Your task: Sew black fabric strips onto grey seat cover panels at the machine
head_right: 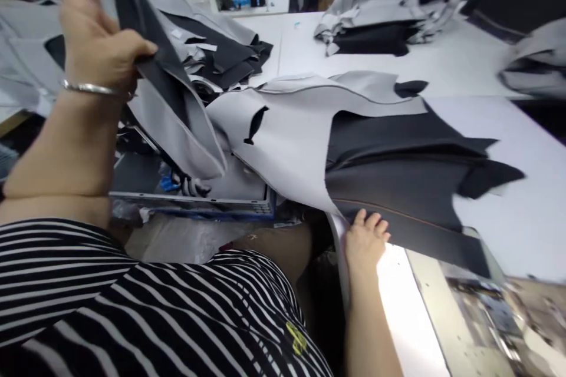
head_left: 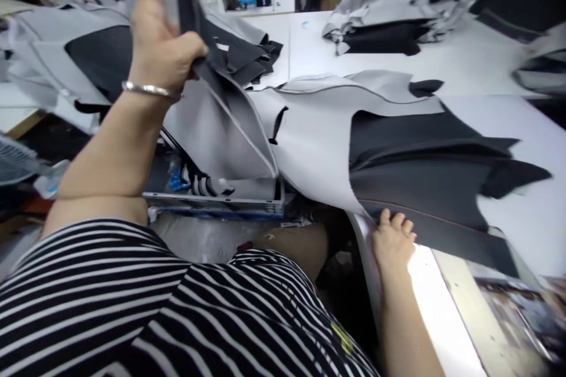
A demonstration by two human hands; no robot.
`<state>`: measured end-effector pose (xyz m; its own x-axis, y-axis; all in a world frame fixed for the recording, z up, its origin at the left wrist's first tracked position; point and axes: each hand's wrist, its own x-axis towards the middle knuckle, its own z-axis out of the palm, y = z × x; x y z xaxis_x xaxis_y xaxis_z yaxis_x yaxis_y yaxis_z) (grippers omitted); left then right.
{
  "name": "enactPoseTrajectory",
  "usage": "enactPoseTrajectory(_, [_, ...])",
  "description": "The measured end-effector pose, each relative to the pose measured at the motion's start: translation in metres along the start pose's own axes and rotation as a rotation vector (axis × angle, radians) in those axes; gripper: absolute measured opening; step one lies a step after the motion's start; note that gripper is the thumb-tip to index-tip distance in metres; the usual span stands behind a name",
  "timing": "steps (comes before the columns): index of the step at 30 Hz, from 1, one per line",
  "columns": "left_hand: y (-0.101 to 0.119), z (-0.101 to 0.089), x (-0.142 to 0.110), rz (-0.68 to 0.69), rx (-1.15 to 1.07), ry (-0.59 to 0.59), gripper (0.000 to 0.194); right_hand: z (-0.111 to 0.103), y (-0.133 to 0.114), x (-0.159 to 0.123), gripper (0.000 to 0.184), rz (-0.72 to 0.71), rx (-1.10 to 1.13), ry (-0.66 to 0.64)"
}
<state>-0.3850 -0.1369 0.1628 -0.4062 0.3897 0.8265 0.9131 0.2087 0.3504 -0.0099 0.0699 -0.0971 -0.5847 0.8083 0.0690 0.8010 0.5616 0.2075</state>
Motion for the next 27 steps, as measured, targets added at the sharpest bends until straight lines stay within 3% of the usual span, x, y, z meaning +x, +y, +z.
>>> enactPoseTrajectory(1, [0.028, 0.018, 0.014, 0.143, -0.109, -0.136, 0.063, -0.003, -0.003, -0.004, 0.045, 0.011, 0.005, 0.005])
enactPoseTrajectory(2, [0.057, 0.039, 0.023, 0.184, -0.208, -0.263, 0.060, -0.005, -0.007, -0.008, 0.045, 0.021, 0.015, 0.017])
enactPoseTrajectory(4, [0.114, 0.093, 0.026, 0.057, -0.332, -0.555, 0.050, -0.006, -0.014, -0.017, 0.044, 0.037, 0.050, 0.041])
enactPoseTrajectory(6, [0.167, 0.157, 0.010, -0.070, -0.334, -0.853, 0.037, -0.005, -0.020, -0.024, 0.045, 0.057, 0.102, 0.068])
enactPoseTrajectory(8, [0.214, 0.225, -0.021, -0.034, -0.304, -1.065, 0.023, -0.001, -0.022, -0.028, 0.043, 0.066, 0.182, 0.060])
enactPoseTrajectory(11, [0.271, 0.320, -0.078, 0.222, -0.251, -1.211, 0.018, 0.006, -0.020, -0.031, 0.033, 0.007, 0.283, -0.048])
enactPoseTrajectory(14, [0.313, 0.383, -0.130, 0.477, -0.193, -1.170, 0.027, 0.012, -0.018, -0.033, 0.027, 0.012, 0.299, -0.065])
enactPoseTrajectory(16, [0.330, 0.403, -0.155, 0.683, -0.255, -1.107, 0.034, 0.014, -0.017, -0.035, 0.027, 0.023, 0.281, -0.031])
enactPoseTrajectory(18, [0.338, 0.409, -0.173, 0.979, -0.434, -1.103, 0.039, 0.016, -0.017, -0.036, 0.026, 0.009, 0.281, -0.022])
enactPoseTrajectory(20, [0.339, 0.406, -0.186, 1.277, -0.638, -1.252, 0.039, 0.018, -0.017, -0.037, 0.025, -0.011, 0.291, -0.008])
enactPoseTrajectory(22, [0.334, 0.402, -0.194, 1.475, -0.762, -1.500, 0.039, 0.019, -0.017, -0.038, 0.025, -0.025, 0.284, 0.024])
enactPoseTrajectory(24, [0.324, 0.402, -0.199, 1.569, -0.792, -1.669, 0.042, 0.020, -0.016, -0.038, 0.024, -0.034, 0.274, 0.055])
enactPoseTrajectory(27, [0.308, 0.410, -0.206, 1.548, -0.763, -1.622, 0.050, 0.018, -0.014, -0.039, 0.026, -0.046, 0.279, 0.076])
